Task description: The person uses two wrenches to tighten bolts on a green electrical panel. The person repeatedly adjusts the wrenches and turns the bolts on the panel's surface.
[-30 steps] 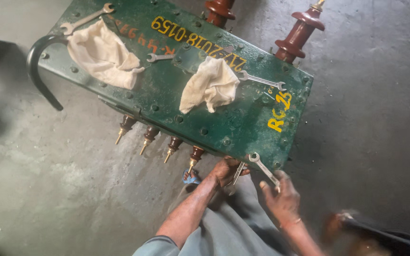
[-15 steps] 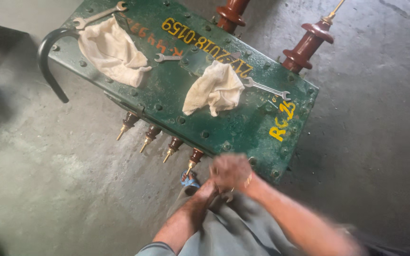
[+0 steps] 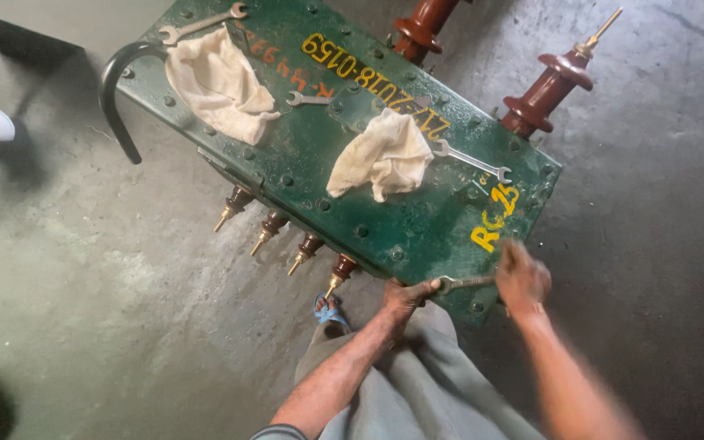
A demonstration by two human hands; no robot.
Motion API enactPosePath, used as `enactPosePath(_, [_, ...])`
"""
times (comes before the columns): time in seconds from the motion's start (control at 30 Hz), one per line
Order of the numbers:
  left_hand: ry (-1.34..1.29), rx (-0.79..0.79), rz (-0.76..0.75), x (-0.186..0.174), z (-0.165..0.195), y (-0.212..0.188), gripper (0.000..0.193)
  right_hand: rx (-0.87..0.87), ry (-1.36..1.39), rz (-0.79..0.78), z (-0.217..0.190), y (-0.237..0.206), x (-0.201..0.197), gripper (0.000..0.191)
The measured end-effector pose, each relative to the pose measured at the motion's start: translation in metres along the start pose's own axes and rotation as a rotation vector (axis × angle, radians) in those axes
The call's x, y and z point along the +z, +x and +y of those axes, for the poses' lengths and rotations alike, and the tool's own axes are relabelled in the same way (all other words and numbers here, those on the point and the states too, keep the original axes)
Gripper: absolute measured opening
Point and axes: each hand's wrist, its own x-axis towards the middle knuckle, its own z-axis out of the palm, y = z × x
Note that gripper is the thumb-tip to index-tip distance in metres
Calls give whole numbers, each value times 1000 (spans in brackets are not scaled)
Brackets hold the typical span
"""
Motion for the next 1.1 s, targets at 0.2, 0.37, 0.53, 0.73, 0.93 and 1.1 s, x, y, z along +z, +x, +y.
enactPosePath(0.2, [-33, 37, 52, 18, 18, -10, 27, -122, 22, -14, 14, -94, -36, 39])
enactPosePath(0.37, [6, 39, 55, 23, 28, -17, 26, -430, 160, -225, 13, -75, -36, 42])
enactPosePath(0.53, [-25, 57, 57, 20, 25, -13, 27, 106, 492, -341, -31, -114, -30, 22])
enactPosePath(0.73, [-335, -266, -146, -10, -3, 3, 40, 1143, 1836, -702, -148, -170, 3, 40])
enactPosePath(0.93, [-510, -388, -342, -38, -18, 10, 46, 1381, 2138, -772, -179, -143, 18, 41])
enactPosePath(1.1, [-462, -354, -326, -41, -17, 9, 44, 1404, 2126, -938, -191, -110, 15, 33])
